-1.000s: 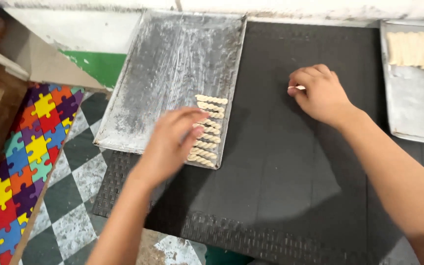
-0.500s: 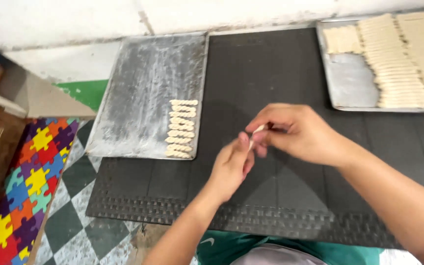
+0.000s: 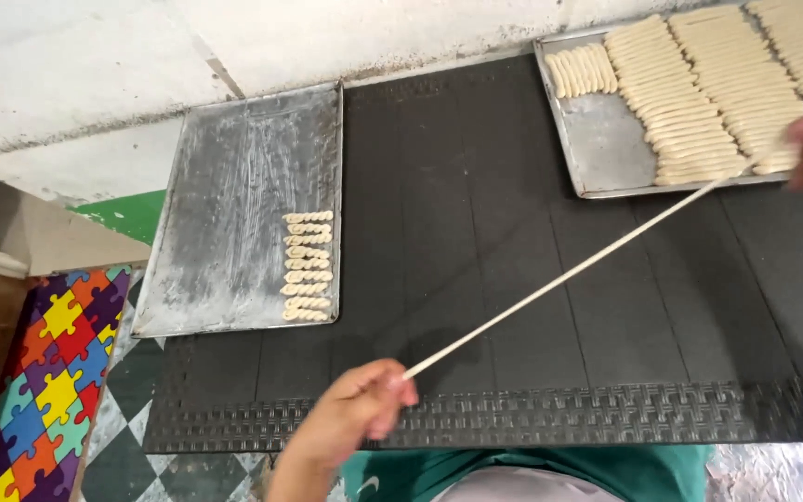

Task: Greasing a baking tray and then rolling and twisting small pieces of dough into breadsticks and arranging them on the tray.

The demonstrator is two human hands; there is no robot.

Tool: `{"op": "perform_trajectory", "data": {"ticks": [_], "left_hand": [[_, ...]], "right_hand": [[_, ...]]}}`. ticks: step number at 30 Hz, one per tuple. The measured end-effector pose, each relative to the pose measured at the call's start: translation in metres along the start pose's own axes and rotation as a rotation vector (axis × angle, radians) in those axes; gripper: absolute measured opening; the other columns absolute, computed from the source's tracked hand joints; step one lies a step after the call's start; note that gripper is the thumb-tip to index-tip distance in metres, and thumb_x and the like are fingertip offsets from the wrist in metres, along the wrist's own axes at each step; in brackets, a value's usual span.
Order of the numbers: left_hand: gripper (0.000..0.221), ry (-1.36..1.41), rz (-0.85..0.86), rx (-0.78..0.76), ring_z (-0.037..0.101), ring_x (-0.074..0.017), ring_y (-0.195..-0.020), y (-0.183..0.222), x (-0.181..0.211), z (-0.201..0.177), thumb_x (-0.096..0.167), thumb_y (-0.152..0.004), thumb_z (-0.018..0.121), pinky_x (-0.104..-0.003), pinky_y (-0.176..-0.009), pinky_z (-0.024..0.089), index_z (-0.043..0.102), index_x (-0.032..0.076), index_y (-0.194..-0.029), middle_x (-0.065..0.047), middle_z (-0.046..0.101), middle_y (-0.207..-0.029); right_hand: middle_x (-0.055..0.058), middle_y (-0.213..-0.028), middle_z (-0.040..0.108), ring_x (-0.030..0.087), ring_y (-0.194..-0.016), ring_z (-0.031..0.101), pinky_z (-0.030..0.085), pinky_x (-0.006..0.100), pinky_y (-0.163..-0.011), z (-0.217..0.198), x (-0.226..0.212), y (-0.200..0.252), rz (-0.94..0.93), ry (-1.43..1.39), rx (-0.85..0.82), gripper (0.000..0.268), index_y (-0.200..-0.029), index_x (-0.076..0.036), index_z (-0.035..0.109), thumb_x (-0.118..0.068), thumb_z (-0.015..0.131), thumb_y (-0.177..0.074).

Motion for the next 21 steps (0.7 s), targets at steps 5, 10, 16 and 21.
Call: {"op": "perform_trajectory", "data": {"ticks": [5, 10, 16, 21], "left_hand": [[0.046, 0.23, 0.282, -0.307, 0.06, -0.0195, -0.091, -0.026, 0.024, 0.066, 0.03, -0.107, 0.062, -0.038, -0.092, 0.049, 0.063, 0.0, -0.142, -0.006, 0.066, -0.097], [0.072, 0.462, 0.315, -0.391, 0.057, -0.0311, -0.137, -0.043, 0.039, 0.103, 0.019, -0.105, 0.063, -0.047, -0.118, 0.049, 0.031, 0.001, -0.166, -0.017, 0.053, -0.154], [0.068, 0.254, 0.253, -0.325, 0.069, -0.0282, -0.123, -0.057, 0.011, 0.108, -0.001, -0.108, 0.05, -0.051, -0.117, 0.053, 0.026, 0.012, -0.17, -0.01, 0.065, -0.129], [0.037, -0.85, 0.609, 0.328, 0.062, -0.0253, -0.092, -0.037, 0.013, 0.087, 0.029, -0.094, 0.073, -0.039, -0.084, 0.054, 0.057, 0.022, -0.126, -0.008, 0.055, -0.113]], "right_hand": [[0.001, -0.104, 0.082, 0.015, -0.062, 0.059, 0.045, 0.03, -0.053, 0.146, -0.26, 0.106, 0.266, 0.386, -0.156, 0.015, -0.108, -0.016, 0.082, -0.012, 0.069, -0.102], [0.007, -0.11, 0.072, 0.025, -0.099, 0.068, 0.06, 0.042, -0.087, 0.21, -0.31, 0.166, -1.027, 0.401, -0.514, 0.036, -0.111, -0.007, 0.071, -0.041, 0.075, -0.096], [0.012, -0.099, 0.062, 0.03, -0.084, 0.062, 0.056, 0.042, -0.076, 0.212, -0.32, 0.174, -1.088, 0.298, -0.465, 0.02, -0.116, 0.004, 0.067, -0.012, 0.062, -0.104], [0.009, -0.106, 0.077, 0.022, -0.088, 0.074, 0.065, 0.033, -0.078, 0.182, -0.324, 0.143, -0.905, 0.165, -0.475, 0.014, -0.108, -0.004, 0.071, -0.012, 0.069, -0.097]]}}
Point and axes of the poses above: each hand's wrist, its own y-axis away from the middle knuckle, its own z-axis out of the palm, x = y × z, the point moved 3 cm from there along -y, towards the middle knuckle
